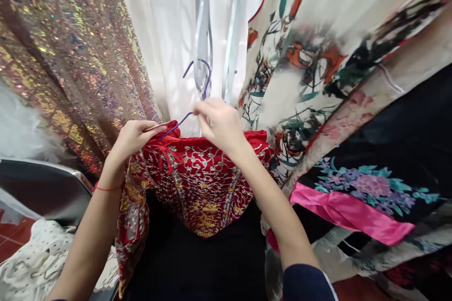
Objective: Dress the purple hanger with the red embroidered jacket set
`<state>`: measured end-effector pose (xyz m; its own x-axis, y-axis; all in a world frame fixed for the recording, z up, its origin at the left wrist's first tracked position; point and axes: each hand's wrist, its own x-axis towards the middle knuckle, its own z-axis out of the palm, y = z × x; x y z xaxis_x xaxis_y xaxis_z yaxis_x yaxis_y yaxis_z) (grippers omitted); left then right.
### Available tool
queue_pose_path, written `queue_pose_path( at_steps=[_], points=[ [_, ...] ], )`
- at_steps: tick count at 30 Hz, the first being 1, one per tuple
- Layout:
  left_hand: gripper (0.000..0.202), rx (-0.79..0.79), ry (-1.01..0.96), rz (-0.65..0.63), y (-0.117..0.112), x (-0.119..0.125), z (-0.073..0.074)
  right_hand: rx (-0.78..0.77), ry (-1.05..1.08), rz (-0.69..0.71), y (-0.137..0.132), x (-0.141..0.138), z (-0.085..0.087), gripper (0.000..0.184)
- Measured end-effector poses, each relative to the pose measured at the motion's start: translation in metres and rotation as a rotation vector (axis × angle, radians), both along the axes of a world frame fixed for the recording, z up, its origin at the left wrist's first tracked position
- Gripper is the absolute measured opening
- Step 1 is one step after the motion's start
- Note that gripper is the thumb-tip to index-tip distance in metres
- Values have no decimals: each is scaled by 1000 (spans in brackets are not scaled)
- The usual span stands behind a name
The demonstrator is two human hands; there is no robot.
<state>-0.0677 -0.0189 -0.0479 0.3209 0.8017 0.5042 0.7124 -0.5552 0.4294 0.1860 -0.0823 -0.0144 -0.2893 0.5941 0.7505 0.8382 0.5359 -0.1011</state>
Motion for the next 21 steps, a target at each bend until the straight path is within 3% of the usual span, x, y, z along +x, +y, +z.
queue_pose_path(
  at_steps=[3,5,8,10,14,17,21],
  points=[
    [49,36,-67,-17,-6,13,6,-85,177,-229,-11,41,-3,37],
    [48,72,-104,-50,-4,25,13,-278,154,-261,-5,62,-7,34],
    [47,61,-85,-135,1,43,25,-640,127,-25,14,80,-10,24],
    [47,-17,-60,-213,5,51,32,-781,186,135,26,82,-10,26],
    [49,-180,-86,-274,8,57,39,-808,281,180,38,70,-10,50],
    [52,-219,-111,-229,11,66,44,-757,325,193,39,57,-11,53],
    [46,-278,-177,-236,14,96,53,-702,329,203,36,52,-13,54]
  ],
)
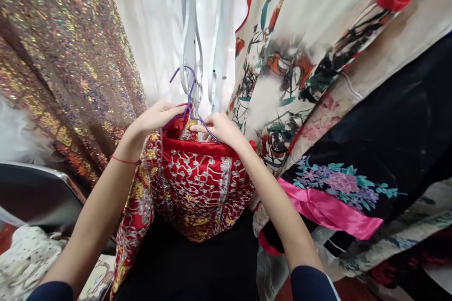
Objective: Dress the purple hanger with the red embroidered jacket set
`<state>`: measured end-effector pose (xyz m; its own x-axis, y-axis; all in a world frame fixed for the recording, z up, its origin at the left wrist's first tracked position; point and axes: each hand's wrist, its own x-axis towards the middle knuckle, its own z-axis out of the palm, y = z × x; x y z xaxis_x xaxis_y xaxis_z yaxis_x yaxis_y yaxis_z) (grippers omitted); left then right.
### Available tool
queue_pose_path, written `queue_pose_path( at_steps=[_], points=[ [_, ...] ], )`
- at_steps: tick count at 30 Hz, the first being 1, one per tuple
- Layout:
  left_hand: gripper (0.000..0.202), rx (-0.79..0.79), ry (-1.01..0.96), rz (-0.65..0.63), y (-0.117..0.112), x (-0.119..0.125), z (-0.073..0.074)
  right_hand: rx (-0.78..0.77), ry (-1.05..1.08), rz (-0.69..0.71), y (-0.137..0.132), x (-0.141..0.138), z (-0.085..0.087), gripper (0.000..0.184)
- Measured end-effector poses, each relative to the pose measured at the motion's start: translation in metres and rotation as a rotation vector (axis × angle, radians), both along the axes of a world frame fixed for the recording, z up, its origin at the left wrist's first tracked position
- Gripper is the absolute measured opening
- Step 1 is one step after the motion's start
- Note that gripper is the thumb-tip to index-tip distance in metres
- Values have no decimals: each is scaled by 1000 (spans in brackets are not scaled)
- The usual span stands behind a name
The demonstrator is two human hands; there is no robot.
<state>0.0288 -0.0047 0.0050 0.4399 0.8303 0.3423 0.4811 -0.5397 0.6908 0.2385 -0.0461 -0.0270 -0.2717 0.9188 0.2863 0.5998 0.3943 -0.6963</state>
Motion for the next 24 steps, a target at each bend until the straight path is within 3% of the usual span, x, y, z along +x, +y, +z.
queue_pose_path(
  at_steps=[5,10,14,20,24],
  points=[
    [41,-12,-34,12,3,31,0,19,7,10,-2,4,0,50],
    [58,47,-74,-51,-5,21,-6,87,-64,-14,-6,2,3,31],
    [52,95,-65,-75,-17,10,-11,88,-29,-27,-9,2,4,15],
    [26,122,-64,-114,-20,9,-19,-45,95,53,-9,6,0,18],
    [30,183,-51,15,-18,17,-23,-92,205,150,-4,10,-4,33]
  ],
)
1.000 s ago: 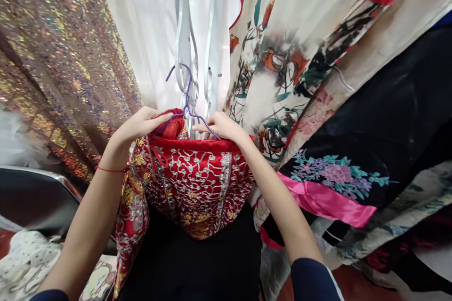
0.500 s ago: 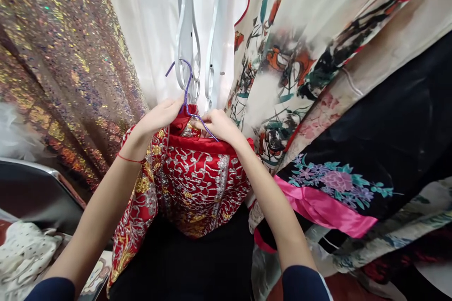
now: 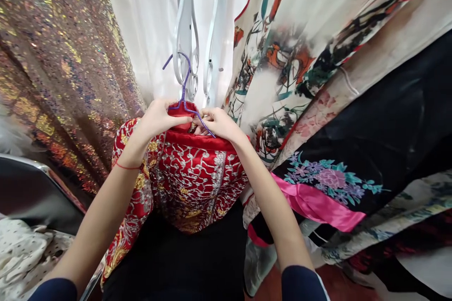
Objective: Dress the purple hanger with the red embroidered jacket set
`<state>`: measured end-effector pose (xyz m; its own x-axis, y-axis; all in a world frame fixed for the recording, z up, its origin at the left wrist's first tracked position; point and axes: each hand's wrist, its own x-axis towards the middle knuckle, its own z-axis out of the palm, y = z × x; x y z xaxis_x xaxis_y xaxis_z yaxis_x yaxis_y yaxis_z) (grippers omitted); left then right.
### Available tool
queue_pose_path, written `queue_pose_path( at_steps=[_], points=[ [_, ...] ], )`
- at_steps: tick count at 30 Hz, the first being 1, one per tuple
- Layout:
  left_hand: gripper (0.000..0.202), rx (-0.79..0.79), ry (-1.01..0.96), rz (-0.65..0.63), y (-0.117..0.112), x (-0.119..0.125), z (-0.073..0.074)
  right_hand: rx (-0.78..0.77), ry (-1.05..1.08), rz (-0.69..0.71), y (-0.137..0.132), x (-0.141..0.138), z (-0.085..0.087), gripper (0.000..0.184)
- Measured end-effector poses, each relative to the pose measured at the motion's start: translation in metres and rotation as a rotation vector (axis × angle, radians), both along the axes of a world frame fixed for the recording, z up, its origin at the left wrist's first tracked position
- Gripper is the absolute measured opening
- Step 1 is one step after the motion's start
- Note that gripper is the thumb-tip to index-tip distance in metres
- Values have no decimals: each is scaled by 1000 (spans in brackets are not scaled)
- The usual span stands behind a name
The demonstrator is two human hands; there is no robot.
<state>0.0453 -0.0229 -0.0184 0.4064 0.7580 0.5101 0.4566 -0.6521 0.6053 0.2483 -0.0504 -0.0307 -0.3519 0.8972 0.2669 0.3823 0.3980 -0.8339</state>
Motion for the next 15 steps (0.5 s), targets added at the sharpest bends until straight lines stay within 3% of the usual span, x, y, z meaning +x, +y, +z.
queue_pose_path(
  at_steps=[6,11,15],
  points=[
    [38,84,-3,288,-5,12,-5,94,-102,-70,3,2,-1,36],
    [36,92,-15,266,-6,11,-6,97,-473,-316,0,8,-3,22],
    [33,83,5,267,-6,8,-6,-26,-595,-291,1,13,-9,17]
  ],
)
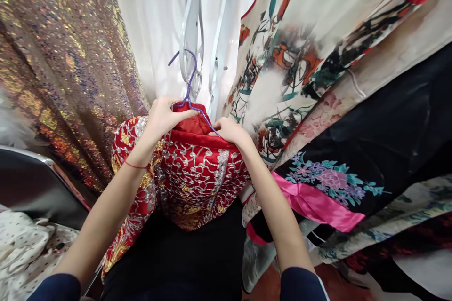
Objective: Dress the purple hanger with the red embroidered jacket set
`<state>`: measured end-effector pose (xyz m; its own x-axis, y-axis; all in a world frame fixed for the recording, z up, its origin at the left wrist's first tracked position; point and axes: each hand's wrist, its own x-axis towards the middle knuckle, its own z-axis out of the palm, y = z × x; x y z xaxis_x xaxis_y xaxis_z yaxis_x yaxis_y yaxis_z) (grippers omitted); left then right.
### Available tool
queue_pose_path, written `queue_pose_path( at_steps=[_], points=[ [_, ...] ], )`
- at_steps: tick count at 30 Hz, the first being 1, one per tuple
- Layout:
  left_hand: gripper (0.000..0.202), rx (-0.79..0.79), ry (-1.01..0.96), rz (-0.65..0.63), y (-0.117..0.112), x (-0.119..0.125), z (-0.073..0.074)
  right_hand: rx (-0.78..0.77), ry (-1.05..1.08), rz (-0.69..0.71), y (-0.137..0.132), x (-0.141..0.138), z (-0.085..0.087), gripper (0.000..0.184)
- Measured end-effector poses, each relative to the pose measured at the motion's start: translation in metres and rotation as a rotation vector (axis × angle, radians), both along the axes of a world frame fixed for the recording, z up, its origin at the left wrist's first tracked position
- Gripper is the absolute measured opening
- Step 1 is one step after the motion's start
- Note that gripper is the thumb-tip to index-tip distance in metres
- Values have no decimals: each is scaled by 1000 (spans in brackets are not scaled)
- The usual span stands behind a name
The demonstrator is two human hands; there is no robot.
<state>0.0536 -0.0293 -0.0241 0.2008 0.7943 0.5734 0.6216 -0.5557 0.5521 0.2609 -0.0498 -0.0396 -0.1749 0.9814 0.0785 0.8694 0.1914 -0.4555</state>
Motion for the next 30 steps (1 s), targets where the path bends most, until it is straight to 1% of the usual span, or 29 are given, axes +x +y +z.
queue_pose_path(
  at_steps=[2,3,5,7,9,11,12,13,14,15,16,17,18,20,21,22,24,27,29,30],
  points=[
    [30,17,9,-32,2,-2,-2,32,13,-16,-1,3,-2,11],
    [28,40,12,-54,3,-3,-5,96,23,-54,-3,5,-3,12],
    [29,124,39,-89,6,-5,-13,301,73,-169,-9,8,-5,18],
    [39,244,86,-62,6,-9,-25,517,164,-256,-15,9,-9,21],
    [48,382,99,61,-2,-13,-40,647,260,-277,-19,6,-16,23],
    [49,528,65,216,-19,-15,-60,711,309,-293,-20,-2,-26,24],
    [45,601,55,255,-30,-15,-71,728,309,-312,-20,-7,-32,24],
    [38,662,64,258,-42,-15,-84,738,292,-336,-20,-12,-37,24],
    [28,702,102,220,-55,-15,-97,741,261,-361,-20,-17,-42,25],
    [18,698,164,161,-67,-14,-110,737,223,-384,-20,-21,-46,26],
    [14,642,237,107,-78,-13,-123,728,185,-400,-20,-24,-49,28],
    [15,540,310,71,-87,-13,-134,719,152,-409,-21,-26,-52,30],
    [20,403,375,60,-94,-14,-143,715,126,-414,-21,-26,-53,33],
    [29,123,470,103,-103,-21,-153,720,100,-413,-21,-24,-56,40],
    [32,18,498,154,-105,-27,-155,727,97,-406,-20,-22,-57,43],
    [34,-55,516,221,-105,-35,-155,734,100,-396,-18,-20,-58,45],
    [39,-113,540,371,-102,-54,-150,742,120,-372,-15,-18,-61,48],
    [56,-73,519,568,-88,-83,-141,729,170,-345,-13,-21,-65,46],
    [70,-23,469,645,-71,-99,-138,703,199,-338,-14,-26,-64,43],
    [74,-8,441,672,-61,-106,-137,688,208,-337,-16,-28,-63,40]
  ],
)
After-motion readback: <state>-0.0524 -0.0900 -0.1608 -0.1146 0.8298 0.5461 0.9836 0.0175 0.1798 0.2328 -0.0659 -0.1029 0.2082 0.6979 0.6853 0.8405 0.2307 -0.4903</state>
